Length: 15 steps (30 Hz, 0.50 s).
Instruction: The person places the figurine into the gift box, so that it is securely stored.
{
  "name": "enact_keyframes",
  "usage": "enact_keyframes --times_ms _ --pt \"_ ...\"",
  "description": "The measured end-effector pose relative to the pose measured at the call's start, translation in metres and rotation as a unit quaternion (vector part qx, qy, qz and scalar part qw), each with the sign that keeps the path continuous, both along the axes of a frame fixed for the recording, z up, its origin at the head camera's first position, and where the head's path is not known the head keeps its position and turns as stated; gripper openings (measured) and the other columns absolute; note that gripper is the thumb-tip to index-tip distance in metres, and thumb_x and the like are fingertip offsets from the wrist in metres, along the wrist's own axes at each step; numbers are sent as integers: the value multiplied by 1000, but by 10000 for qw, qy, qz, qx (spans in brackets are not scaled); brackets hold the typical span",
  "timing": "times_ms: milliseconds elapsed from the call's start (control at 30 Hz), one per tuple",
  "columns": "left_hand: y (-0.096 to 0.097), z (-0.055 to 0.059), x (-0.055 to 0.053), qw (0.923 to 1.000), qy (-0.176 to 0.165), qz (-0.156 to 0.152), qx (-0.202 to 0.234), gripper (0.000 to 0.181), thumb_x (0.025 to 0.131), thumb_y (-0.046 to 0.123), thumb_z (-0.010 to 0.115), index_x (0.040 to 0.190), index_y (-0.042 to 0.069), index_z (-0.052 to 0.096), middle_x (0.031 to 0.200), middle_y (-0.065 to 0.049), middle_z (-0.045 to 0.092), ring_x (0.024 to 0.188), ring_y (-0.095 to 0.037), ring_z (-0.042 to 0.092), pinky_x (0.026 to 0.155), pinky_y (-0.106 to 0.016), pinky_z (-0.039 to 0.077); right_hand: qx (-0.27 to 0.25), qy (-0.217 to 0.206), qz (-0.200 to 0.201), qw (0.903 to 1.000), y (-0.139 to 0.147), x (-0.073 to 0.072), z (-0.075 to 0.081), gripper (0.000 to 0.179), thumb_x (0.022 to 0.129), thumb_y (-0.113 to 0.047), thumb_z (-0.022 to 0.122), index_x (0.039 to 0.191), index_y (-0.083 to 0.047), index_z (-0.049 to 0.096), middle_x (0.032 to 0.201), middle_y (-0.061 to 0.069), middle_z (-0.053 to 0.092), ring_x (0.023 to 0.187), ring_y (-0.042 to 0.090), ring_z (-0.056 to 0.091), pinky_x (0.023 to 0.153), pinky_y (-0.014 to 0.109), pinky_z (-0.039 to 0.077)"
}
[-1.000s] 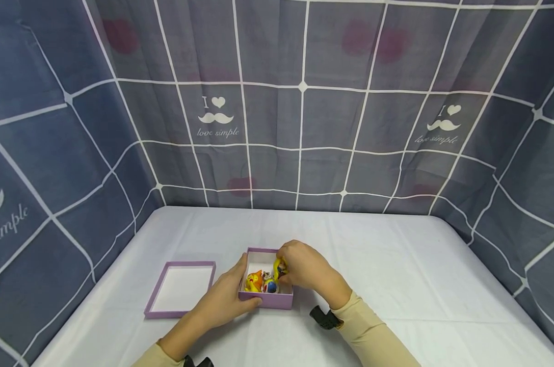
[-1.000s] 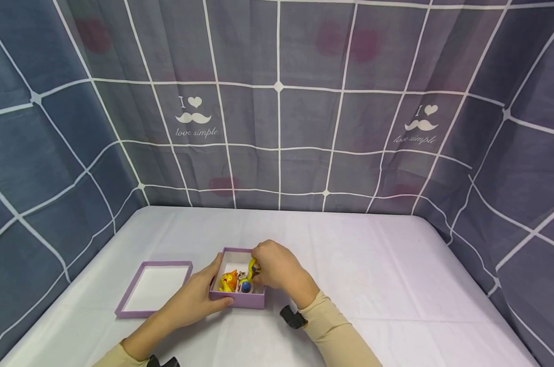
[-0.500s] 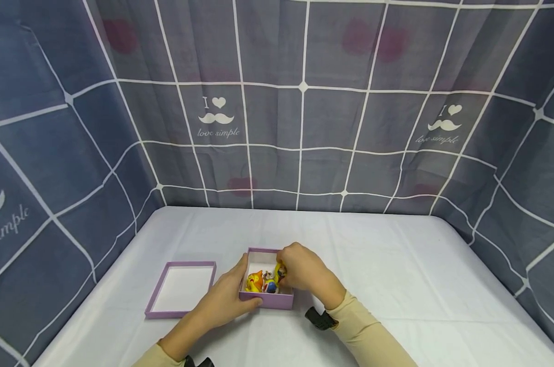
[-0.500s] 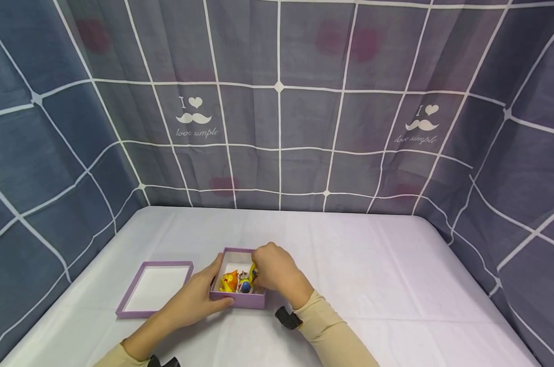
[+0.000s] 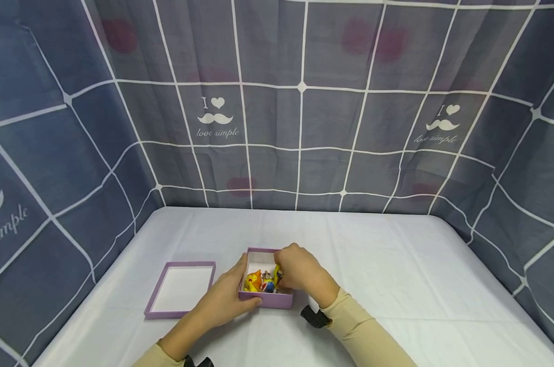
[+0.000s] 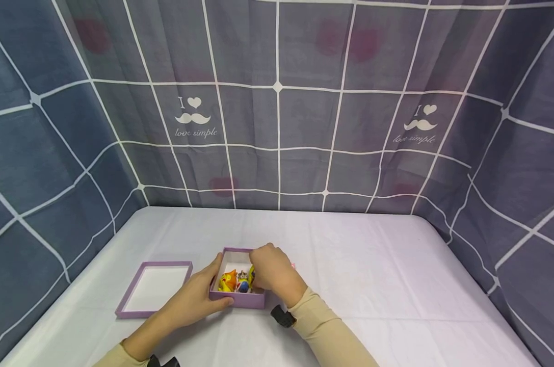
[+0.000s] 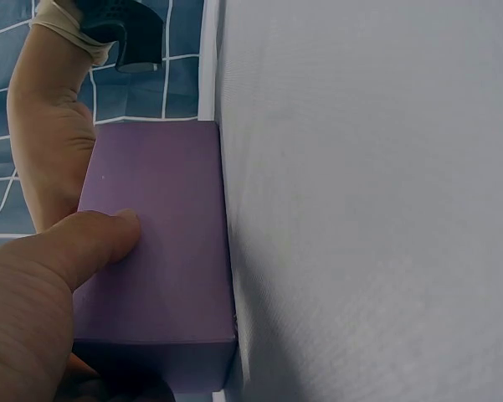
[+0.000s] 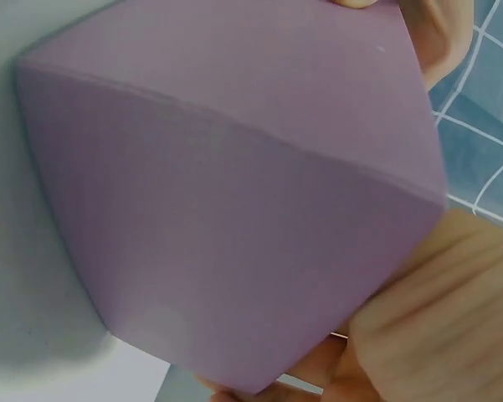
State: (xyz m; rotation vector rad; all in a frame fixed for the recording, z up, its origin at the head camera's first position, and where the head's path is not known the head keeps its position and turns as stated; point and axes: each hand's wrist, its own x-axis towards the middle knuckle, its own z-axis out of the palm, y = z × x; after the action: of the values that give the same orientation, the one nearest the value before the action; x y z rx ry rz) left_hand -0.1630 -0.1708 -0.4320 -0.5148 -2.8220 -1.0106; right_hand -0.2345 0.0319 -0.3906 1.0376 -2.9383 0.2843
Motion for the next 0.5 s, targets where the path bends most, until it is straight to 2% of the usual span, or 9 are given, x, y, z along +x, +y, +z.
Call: enact_keyframes --times_ms 167,233,300,400,500 --pt "0 -2 0 10000 7 2 4 108 75 37 84 151 -7 21 154 -23 27 139 -30 33 112 -43 31 -21 -77 112 9999 2 0 0 28 63 -21 90 73 -13 65 59 -8 50 55 9 45 46 23 39" --pt "-1 -2 0 10000 -12 -8 14 108 76 37 84 151 -7 21 154 -23 26 139 -31 33 111 -43 31 -97 -121 155 9998 5 0 2 29 64 -24 90 80 -11 70 64 -7 55 59 9 48 50 23 42" --pt "-1 -3 0 10000 -31 -15 14 108 76 38 84 151 -7 21 154 -23 27 138 -31 34 111 -44 31 -171 -130 180 9996 7 1 6 34 66 -25 90 90 -8 73 75 -4 64 68 11 54 58 24 48" --pt "-1 -2 0 10000 -33 -9 17 108 75 38 84 151 -7 21 154 -23 27 138 -32 34 111 -44 31 -305 -150 159 9993 12 2 15 45 69 -25 87 107 -5 72 98 3 70 91 17 61 79 30 53" --pt "-1 -2 0 10000 -3 -6 10 109 75 38 84 151 -8 21 154 -24 27 138 -33 34 111 -45 31 -592 -187 165 9979 18 4 25 43 73 -21 84 111 -4 71 107 6 69 103 22 61 90 38 51"
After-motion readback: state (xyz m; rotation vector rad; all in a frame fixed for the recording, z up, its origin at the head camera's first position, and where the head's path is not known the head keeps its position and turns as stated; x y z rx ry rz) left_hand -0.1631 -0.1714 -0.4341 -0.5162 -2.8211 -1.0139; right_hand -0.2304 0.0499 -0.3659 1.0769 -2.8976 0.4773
